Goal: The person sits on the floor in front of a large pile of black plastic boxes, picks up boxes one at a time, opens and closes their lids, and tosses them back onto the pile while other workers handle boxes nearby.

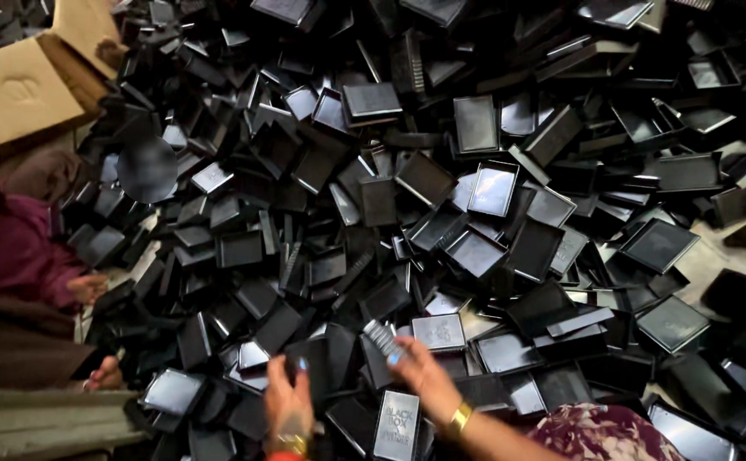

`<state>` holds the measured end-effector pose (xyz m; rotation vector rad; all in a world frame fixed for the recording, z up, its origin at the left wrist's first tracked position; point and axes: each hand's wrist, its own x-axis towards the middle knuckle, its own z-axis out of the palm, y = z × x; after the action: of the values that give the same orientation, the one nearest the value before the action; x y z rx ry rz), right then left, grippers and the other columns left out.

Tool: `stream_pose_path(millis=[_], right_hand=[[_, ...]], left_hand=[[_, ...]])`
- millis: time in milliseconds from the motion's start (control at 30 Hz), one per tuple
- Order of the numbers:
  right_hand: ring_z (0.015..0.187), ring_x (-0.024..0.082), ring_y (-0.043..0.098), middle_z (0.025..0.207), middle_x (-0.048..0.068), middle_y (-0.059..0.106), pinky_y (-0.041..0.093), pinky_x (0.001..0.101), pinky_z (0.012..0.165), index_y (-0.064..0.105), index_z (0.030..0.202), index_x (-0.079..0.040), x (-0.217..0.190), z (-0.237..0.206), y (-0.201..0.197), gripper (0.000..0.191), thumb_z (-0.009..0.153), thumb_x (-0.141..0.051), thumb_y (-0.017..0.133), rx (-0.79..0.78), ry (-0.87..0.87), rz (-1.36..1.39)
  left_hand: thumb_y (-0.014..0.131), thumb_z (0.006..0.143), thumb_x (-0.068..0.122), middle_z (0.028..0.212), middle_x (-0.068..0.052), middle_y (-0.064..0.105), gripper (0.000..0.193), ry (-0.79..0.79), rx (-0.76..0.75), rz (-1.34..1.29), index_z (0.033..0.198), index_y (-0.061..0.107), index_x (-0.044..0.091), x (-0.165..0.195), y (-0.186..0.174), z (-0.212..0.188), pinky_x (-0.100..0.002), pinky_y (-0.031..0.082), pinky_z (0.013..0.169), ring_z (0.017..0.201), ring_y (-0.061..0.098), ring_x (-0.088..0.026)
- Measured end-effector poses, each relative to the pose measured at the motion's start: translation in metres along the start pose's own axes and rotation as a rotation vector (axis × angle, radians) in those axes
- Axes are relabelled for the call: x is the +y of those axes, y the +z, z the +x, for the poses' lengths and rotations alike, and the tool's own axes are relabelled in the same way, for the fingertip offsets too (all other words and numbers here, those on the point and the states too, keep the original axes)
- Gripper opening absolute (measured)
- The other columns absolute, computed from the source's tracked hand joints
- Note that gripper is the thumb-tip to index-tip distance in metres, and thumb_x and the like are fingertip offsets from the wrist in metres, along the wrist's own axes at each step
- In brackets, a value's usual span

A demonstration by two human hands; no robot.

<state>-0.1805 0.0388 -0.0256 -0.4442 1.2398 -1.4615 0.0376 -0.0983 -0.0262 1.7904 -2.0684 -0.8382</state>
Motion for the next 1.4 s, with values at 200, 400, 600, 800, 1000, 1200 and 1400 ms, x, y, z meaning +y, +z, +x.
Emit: stream_pose_path(millis=[200,400,600,800,1000,1200,1400], right_hand=[[0.145,0.030,0.037,0.155,0.016,0.037,0.028,0.0400,0.118,0.026,0.158,-0.005,0.041,-0.023,0.029,0.073,0.100,-0.027,0.065,0.109,-0.497,-0.512],[0.149,0.028,0.036,0.158,0.016,0.039,0.027,0.0384,0.119,0.032,0.157,-0.005,0.032,-0.022,0.014,0.069,0.100,-0.030,0.063,0.072,-0.442,-0.505],[0.142,0.026,0.051,0.151,0.014,0.056,0.035,0.0360,0.117,0.047,0.153,-0.008,0.008,-0.025,0.014,0.057,0.101,-0.030,0.058,-0.055,-0.331,-0.455],[0.141,0.034,0.050,0.149,0.019,0.056,0.037,0.0405,0.116,0.047,0.151,-0.006,-0.003,-0.035,0.010,0.066,0.093,-0.029,0.070,-0.191,-0.501,-0.856],[0.116,0.025,0.068,0.127,0.013,0.071,0.055,0.0348,0.099,0.055,0.143,-0.008,-0.006,-0.031,0.002,0.065,0.085,-0.022,0.080,-0.218,-0.264,-0.774],[0.116,0.015,0.063,0.128,0.008,0.068,0.052,0.0328,0.103,0.049,0.145,-0.003,-0.025,-0.026,-0.012,0.064,0.090,-0.016,0.079,-0.500,0.076,-0.194],[0.129,0.015,0.059,0.143,0.004,0.058,0.049,0.0332,0.108,0.033,0.153,-0.010,-0.032,-0.037,0.010,0.077,0.089,-0.010,0.076,-0.361,-0.109,-0.252]], left_hand=[[0.063,0.096,0.024,0.149,-0.012,0.051,0.076,-0.120,-0.525,-1.714,0.164,0.030,0.018,0.015,0.101,-0.056,-0.038,0.037,0.102,0.118,0.047,-0.024],[0.073,0.081,-0.001,0.146,-0.012,0.053,0.080,0.129,-0.456,-1.505,0.153,0.039,0.002,0.035,0.083,-0.047,-0.039,0.040,0.113,0.133,0.053,-0.024],[0.073,0.081,-0.006,0.137,-0.008,0.055,0.080,-0.034,-0.370,-1.604,0.154,0.042,0.006,0.048,0.047,-0.056,-0.038,0.042,0.108,0.126,0.054,-0.022],[0.073,0.082,0.001,0.121,-0.009,0.064,0.070,-0.238,-0.273,-1.638,0.145,0.046,0.012,0.052,0.053,-0.058,-0.039,0.050,0.099,0.111,0.062,-0.022],[0.065,0.097,0.039,0.101,-0.002,0.062,0.045,0.127,-0.137,-1.043,0.128,0.059,0.007,0.038,0.050,-0.046,-0.025,0.050,0.084,0.093,0.057,-0.011],[0.065,0.094,0.057,0.081,0.002,0.062,0.053,0.208,0.010,-0.741,0.097,0.066,0.004,0.022,0.055,-0.040,-0.026,0.050,0.072,0.078,0.055,-0.008],[0.059,0.101,0.052,0.097,0.000,0.062,0.050,0.063,0.181,-0.981,0.110,0.064,0.003,0.014,0.081,-0.039,-0.025,0.046,0.085,0.093,0.054,-0.009]])
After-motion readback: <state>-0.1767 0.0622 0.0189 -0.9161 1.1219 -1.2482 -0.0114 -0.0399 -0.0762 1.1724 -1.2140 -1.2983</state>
